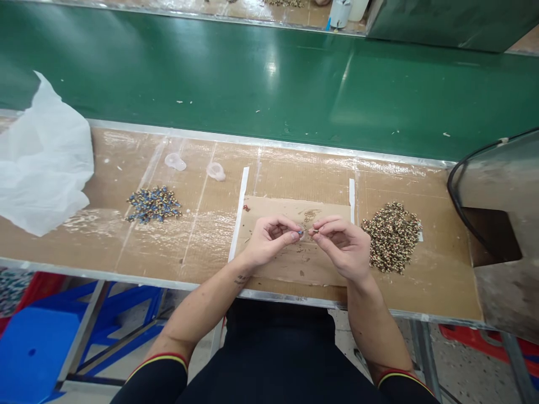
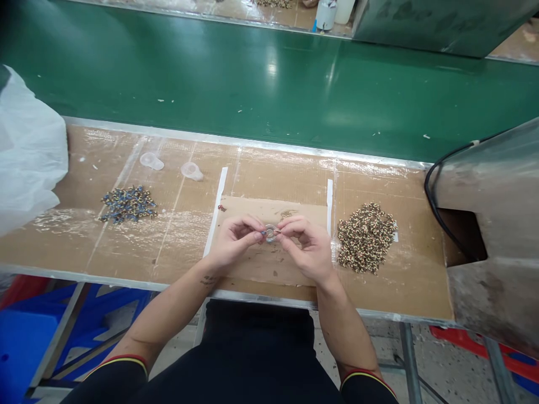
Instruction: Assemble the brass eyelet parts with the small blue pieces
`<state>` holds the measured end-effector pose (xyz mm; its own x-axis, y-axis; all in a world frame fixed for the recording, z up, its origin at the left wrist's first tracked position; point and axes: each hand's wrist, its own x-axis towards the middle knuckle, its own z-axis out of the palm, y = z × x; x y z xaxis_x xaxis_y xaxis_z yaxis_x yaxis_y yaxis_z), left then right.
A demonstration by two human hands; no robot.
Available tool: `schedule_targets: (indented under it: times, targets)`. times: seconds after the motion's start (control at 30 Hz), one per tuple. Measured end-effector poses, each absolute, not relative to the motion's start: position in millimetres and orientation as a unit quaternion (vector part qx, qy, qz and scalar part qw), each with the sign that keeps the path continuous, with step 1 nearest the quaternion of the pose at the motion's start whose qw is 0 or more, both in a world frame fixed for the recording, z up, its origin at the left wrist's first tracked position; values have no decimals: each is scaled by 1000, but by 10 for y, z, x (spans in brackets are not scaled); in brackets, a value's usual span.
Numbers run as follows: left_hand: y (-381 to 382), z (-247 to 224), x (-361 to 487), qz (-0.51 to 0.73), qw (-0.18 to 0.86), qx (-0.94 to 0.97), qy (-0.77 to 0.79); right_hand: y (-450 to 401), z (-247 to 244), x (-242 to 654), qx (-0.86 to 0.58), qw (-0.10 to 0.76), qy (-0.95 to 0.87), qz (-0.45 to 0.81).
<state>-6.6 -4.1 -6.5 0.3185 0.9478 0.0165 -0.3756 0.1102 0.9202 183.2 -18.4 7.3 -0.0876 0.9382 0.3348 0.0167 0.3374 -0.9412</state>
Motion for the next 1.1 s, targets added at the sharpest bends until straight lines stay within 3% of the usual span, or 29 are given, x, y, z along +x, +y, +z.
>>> schedule_targets:
  times: [0.4,1.1]
  targets:
    - [-47,-77,-58,493,674,454,311,-189,58,1770,-390,590,-599,375]
    - [-60,-112,-38,546,622,471,305,-233,75,1660,-410,573,-617,349]
